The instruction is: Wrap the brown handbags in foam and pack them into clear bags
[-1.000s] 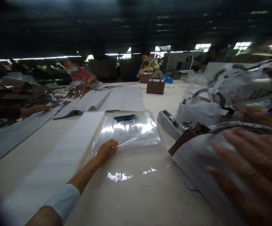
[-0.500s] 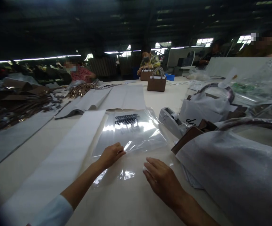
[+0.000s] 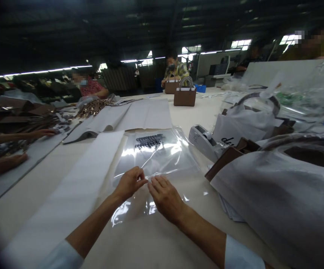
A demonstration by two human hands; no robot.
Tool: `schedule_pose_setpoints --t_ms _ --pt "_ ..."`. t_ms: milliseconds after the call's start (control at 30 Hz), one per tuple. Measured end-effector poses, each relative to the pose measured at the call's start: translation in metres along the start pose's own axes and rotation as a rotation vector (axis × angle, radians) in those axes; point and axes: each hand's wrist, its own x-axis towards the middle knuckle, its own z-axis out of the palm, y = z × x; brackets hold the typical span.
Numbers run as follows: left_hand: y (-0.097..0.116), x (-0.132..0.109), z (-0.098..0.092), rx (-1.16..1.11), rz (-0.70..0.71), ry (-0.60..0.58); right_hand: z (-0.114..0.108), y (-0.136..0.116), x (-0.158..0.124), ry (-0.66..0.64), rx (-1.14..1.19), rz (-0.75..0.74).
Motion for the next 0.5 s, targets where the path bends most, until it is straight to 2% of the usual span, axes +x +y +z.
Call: schedule_pose_setpoints --t_ms 67,100,200,267,400,467,500 --pt "0.003 0.001 -0.002 -0.036 -0.004 0.012 0.002 0.001 0.003 -0.030 -0.031 0.005" --pt "0.005 0.001 -0.003 -0.057 -0.001 0.013 0.002 0.002 0.004 -0.095 -0.046 0.037" --pt "0.012 0.001 -0.010 -0.125 0.022 0.017 0.002 0.011 0.005 -0.384 -0.066 0.173" --pt "0.018 0.001 -0.020 -0.150 0.016 0.084 -0.001 0.020 0.004 -0.528 -0.036 0.184" --pt "0.032 0.000 -0.043 -0.120 -0.007 0.298 -0.027 0.030 0.005 -0.640 0.067 0.128" --pt "0.042 -0.003 -0.046 -0.087 0.045 0.317 -0.042 0.028 0.011 -0.619 0.199 0.137" --pt "0.048 -0.006 -0.044 -0.069 0.086 0.304 -0.046 0.027 0.016 -0.563 0.263 0.164"
